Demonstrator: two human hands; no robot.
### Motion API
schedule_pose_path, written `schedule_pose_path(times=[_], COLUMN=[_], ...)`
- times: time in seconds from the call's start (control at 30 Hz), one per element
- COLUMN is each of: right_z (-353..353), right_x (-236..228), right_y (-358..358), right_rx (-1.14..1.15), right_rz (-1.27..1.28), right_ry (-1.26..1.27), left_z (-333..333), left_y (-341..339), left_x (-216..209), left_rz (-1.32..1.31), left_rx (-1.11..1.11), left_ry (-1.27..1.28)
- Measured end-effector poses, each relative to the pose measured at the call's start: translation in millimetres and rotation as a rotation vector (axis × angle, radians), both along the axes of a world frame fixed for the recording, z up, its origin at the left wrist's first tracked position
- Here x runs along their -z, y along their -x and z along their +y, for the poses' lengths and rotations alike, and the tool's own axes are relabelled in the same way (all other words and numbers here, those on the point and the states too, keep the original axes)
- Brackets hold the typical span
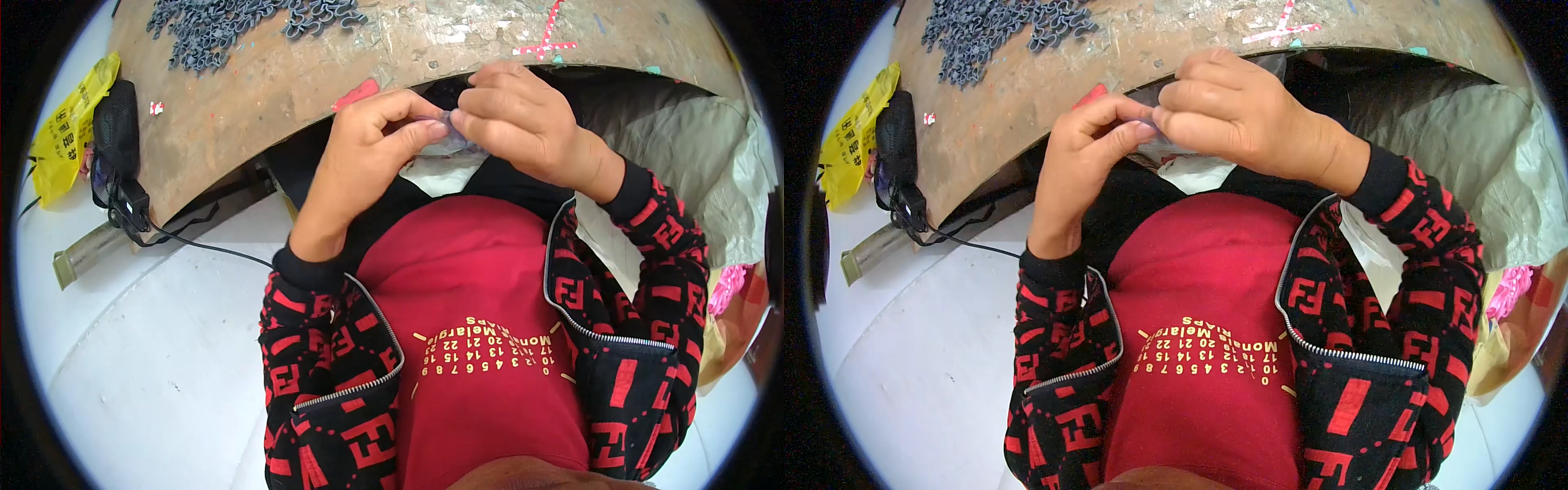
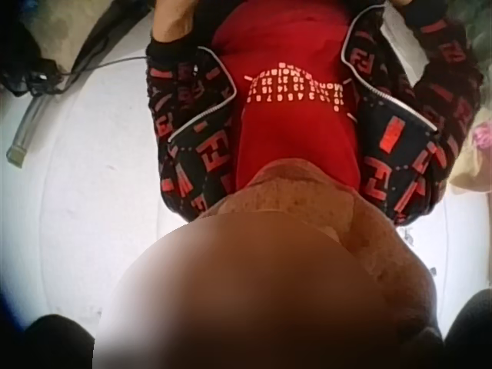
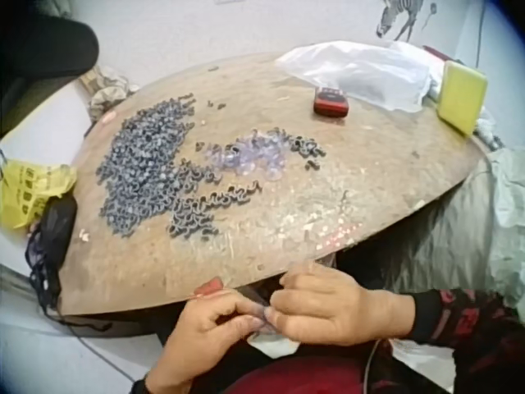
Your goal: Packing small plastic components into clear plastic bags at a factory workbench.
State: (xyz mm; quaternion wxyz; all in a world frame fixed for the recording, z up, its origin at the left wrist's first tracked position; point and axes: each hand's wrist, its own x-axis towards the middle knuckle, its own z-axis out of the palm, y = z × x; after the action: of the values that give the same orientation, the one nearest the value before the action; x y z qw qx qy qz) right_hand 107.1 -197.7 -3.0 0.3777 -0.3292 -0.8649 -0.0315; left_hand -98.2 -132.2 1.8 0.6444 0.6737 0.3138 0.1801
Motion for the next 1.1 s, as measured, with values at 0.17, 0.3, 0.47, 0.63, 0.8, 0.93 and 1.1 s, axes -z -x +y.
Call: schedule_pose_path(times=[0.17, 0.3, 0.47, 0.63, 0.8, 0.93, 1.1], right_z=[-1, -14, -9, 0, 2, 3, 1], right_x=[3, 14, 18, 11, 21, 21, 13], right_y=[-1, 16, 15, 10, 6, 10, 7], right_rx=[0.027, 0.233, 0.260, 0.246, 0.241, 0.244, 0.261], right_rz=[0.059, 0.461, 0.375, 0.383, 0.354, 0.317, 0.278], right_ry=[0.133, 0.472, 0.395, 0.176, 0.095, 0.051, 0.099], left_z=[5, 1, 0, -2, -7, -8, -5], left_y=[-4, -8, -10, -13, -10, -11, -13], left_x=[0, -6, -6, -6, -8, -1, -3], left_rz=[-0.013, 0.052, 0.054, -0.148, -0.308, -0.306, -0.271], left_rx=[0.024, -0.033, -0.058, -0.183, -0.173, -0.181, -0.179], left_ry=[0.109, -0.762, -0.923, -0.206, 0.417, 0.570, 0.528])
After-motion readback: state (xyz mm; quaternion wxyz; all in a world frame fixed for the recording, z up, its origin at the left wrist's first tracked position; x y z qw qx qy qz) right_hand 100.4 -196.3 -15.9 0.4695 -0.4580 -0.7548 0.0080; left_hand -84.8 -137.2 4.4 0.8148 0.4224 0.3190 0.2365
